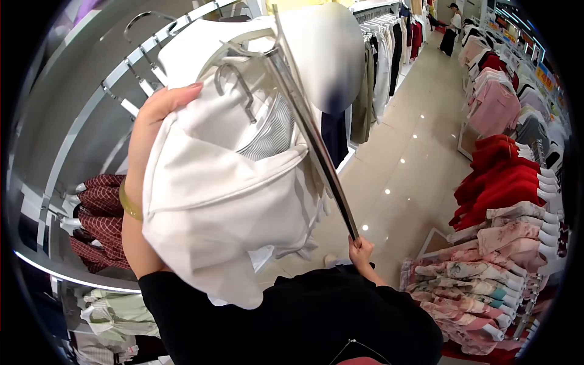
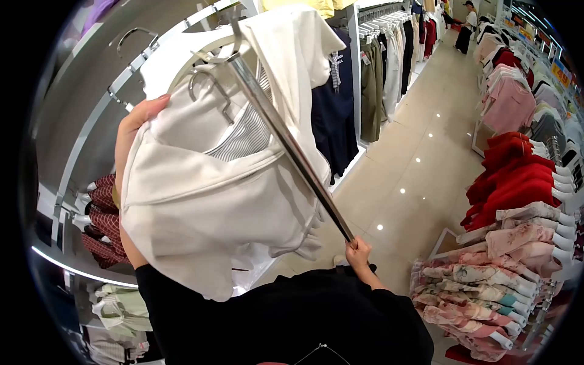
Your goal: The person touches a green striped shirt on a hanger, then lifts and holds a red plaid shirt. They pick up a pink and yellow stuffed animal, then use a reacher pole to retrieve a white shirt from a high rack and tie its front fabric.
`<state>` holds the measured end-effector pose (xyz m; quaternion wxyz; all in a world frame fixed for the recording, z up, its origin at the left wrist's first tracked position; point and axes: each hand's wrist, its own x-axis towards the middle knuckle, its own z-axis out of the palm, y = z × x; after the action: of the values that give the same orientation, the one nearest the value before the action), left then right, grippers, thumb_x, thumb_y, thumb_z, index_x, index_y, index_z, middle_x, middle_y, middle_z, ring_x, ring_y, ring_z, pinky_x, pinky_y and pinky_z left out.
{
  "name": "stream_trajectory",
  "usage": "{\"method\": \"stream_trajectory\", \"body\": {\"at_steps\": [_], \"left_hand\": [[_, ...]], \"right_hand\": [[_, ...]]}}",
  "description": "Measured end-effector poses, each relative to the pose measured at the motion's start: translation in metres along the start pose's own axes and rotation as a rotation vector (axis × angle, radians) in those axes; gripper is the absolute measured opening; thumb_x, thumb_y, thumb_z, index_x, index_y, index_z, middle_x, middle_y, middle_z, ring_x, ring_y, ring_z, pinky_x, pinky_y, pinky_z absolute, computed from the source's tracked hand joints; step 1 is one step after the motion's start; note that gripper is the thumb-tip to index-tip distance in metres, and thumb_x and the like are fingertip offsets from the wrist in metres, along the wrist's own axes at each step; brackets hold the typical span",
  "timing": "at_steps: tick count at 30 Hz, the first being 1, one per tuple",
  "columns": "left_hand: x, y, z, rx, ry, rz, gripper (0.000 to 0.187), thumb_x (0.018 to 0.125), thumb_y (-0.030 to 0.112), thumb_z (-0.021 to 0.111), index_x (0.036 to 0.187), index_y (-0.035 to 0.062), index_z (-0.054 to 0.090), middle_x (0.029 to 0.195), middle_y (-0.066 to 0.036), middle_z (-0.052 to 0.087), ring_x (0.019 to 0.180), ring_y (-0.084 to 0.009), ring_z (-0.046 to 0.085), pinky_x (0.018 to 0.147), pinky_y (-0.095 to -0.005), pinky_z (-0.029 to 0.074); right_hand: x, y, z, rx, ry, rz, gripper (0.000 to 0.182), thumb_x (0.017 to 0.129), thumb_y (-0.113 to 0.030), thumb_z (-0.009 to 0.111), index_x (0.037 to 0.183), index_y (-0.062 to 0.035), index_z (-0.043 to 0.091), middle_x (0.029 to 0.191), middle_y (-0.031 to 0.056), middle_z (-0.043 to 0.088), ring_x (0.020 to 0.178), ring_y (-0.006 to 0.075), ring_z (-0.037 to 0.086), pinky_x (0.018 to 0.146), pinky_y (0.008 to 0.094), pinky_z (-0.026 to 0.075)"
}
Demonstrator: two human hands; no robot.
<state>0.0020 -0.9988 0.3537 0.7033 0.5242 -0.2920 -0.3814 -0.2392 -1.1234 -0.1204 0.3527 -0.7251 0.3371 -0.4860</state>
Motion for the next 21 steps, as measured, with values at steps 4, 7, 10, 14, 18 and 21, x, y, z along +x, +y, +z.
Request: {"method": "stream_trajectory", "body": {"at_steps": [4,7,10,14,18,21], "left_hand": [[-0.016,0.011,0.033,-0.166,0.122,-0.102,0.024,0.080,0.015,0.052,0.096,-0.0012,0.059,0.084,-0.014,0.064,0.069,-0.0227,0.063,0.064,-0.0311,0.053],[-0.011,0.010,0.034,-0.196,0.034,-0.070,0.025,0.081,0.016,0.052,0.098,-0.0016,0.059,0.086,-0.015,0.064,0.070,-0.0232,0.063,0.066,-0.0327,0.053],[-0.006,0.013,0.033,-0.197,0.045,-0.016,0.027,0.080,0.016,0.053,0.100,-0.0017,0.058,0.085,-0.015,0.064,0.071,-0.0227,0.063,0.067,-0.0330,0.052],[-0.005,0.019,0.043,-0.175,0.009,-0.046,0.026,0.080,0.016,0.052,0.099,-0.0016,0.058,0.086,-0.014,0.064,0.071,-0.0223,0.063,0.067,-0.0328,0.051],[-0.004,0.017,0.051,-0.138,-0.033,-0.004,0.024,0.079,0.013,0.053,0.098,-0.0019,0.058,0.087,-0.014,0.063,0.071,-0.0221,0.062,0.067,-0.0318,0.051],[0.002,0.008,0.043,-0.078,0.063,0.062,0.019,0.078,0.010,0.055,0.092,-0.0019,0.058,0.081,-0.012,0.062,0.068,-0.0200,0.061,0.065,-0.0313,0.051]], "right_hand": [[0.003,0.002,0.002,0.001,0.068,-0.045,0.036,0.074,-0.007,0.066,0.057,-0.0020,0.035,0.048,0.0106,0.030,0.039,0.0229,0.030,0.040,0.0321,0.027],[0.007,0.003,0.003,-0.008,0.103,-0.065,0.036,0.073,-0.007,0.067,0.056,-0.0026,0.035,0.049,0.0114,0.031,0.040,0.0252,0.031,0.040,0.0325,0.027],[0.015,0.001,-0.004,0.013,0.087,-0.047,0.039,0.074,-0.008,0.067,0.056,-0.0035,0.033,0.048,0.0117,0.030,0.041,0.0263,0.029,0.040,0.0332,0.026],[0.020,0.007,-0.021,-0.032,0.016,-0.033,0.035,0.072,-0.005,0.066,0.056,-0.0040,0.034,0.050,0.0124,0.033,0.042,0.0269,0.034,0.041,0.0318,0.030],[0.023,0.018,-0.033,0.066,-0.011,0.001,0.045,0.076,-0.011,0.068,0.054,-0.0046,0.029,0.048,0.0081,0.025,0.042,0.0188,0.023,0.040,0.0317,0.022],[0.029,0.014,-0.037,0.016,0.011,-0.006,0.042,0.072,-0.008,0.068,0.054,-0.0049,0.030,0.048,0.0089,0.027,0.042,0.0200,0.026,0.040,0.0305,0.025]]}}
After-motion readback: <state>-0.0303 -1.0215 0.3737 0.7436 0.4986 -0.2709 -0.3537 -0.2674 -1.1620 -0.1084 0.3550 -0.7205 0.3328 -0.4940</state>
